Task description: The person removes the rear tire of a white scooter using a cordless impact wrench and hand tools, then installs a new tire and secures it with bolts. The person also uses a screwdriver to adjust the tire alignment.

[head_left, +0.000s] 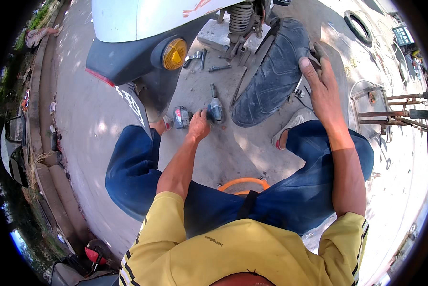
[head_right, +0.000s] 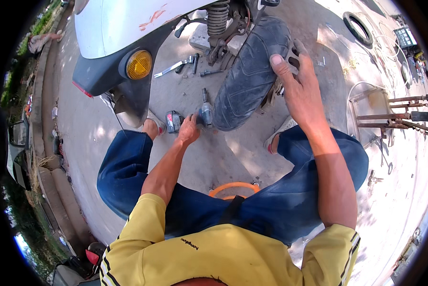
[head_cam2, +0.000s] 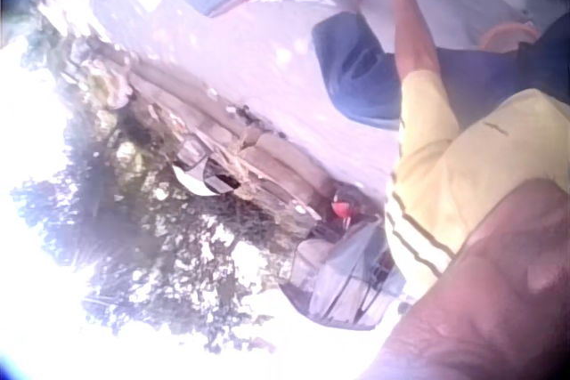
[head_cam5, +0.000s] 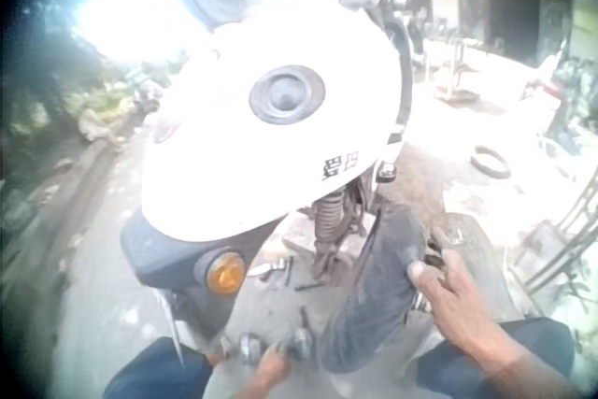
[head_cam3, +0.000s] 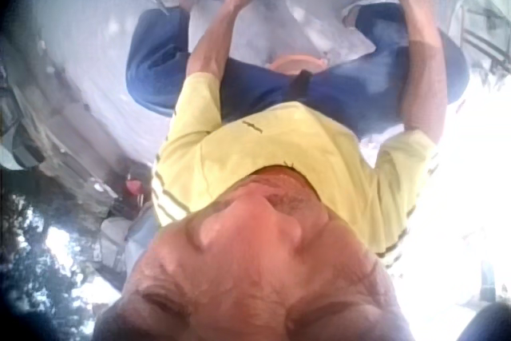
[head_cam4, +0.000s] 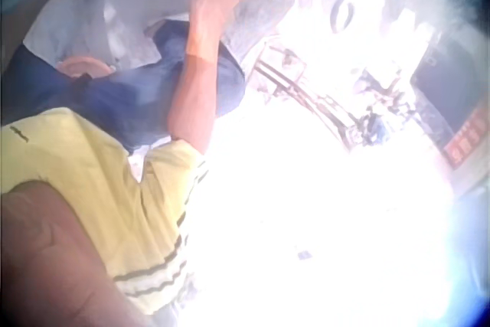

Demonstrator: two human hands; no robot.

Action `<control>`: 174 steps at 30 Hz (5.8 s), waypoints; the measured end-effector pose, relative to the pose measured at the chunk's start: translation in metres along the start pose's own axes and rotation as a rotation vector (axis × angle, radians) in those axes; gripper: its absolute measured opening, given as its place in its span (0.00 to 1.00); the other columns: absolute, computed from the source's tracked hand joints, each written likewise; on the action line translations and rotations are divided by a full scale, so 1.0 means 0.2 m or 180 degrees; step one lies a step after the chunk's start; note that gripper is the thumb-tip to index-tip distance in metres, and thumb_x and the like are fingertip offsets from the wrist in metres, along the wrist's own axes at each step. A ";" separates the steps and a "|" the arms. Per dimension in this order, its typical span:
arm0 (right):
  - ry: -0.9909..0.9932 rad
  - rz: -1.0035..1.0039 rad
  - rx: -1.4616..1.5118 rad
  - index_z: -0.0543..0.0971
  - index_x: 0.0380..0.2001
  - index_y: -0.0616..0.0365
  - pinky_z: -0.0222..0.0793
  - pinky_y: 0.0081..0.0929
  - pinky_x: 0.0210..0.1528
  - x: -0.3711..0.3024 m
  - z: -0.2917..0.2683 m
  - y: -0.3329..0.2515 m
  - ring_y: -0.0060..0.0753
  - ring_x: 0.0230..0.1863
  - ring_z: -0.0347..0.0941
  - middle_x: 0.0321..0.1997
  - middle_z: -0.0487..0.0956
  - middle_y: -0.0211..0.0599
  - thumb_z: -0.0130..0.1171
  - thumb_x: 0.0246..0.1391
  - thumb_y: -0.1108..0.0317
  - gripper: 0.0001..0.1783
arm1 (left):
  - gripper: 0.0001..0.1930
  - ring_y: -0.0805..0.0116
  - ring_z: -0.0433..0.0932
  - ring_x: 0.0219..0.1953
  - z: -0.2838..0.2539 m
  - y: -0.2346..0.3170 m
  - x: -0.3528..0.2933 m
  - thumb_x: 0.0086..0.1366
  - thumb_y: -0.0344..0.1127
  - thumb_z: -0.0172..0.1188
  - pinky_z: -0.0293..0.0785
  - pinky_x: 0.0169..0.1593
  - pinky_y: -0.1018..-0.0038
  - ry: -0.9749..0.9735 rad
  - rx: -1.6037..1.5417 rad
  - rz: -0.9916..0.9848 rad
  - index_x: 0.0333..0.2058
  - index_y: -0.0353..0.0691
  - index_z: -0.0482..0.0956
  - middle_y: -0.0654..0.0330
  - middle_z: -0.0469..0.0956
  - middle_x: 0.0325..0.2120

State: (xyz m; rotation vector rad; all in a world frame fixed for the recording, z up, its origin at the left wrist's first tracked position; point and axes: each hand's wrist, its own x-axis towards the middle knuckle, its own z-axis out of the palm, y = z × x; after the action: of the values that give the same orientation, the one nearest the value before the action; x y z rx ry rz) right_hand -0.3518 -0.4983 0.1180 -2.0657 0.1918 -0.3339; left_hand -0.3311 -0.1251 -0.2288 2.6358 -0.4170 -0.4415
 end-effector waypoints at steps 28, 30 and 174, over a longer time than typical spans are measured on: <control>-0.1405 0.0719 0.0589 0.24 0.72 0.78 0.50 0.40 0.77 0.09 -0.07 -0.12 0.60 0.78 0.53 0.77 0.47 0.76 0.67 0.63 0.52 0.68 | 0.22 0.33 0.69 0.52 0.15 -0.43 1.83 0.65 0.29 0.59 0.66 0.57 0.49 0.1430 -0.0626 -0.0285 0.55 0.30 0.65 0.35 0.69 0.49; -0.1446 0.0657 0.0430 0.24 0.72 0.78 0.51 0.41 0.77 0.08 -0.08 -0.10 0.62 0.77 0.55 0.77 0.48 0.77 0.67 0.63 0.51 0.68 | 0.20 0.33 0.69 0.50 0.13 -0.46 1.81 0.65 0.30 0.59 0.67 0.55 0.49 0.1376 -0.0597 -0.0308 0.53 0.30 0.66 0.35 0.70 0.47; 0.0066 -0.0427 0.0181 0.83 0.50 0.64 0.77 0.36 0.51 -0.32 0.03 -0.44 0.52 0.45 0.83 0.46 0.85 0.52 0.65 0.63 0.55 0.23 | 0.14 0.77 0.72 0.34 -0.73 0.46 -0.17 0.74 0.43 0.62 0.68 0.39 0.77 0.1223 -0.3613 -0.0078 0.43 0.36 0.81 0.64 0.81 0.36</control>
State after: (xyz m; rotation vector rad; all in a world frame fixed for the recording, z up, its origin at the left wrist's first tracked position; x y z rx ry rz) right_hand -0.4100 -0.4328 0.1820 -2.0239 0.0555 -0.4382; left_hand -0.3277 -0.1395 -0.0538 1.5525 0.0243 -0.0942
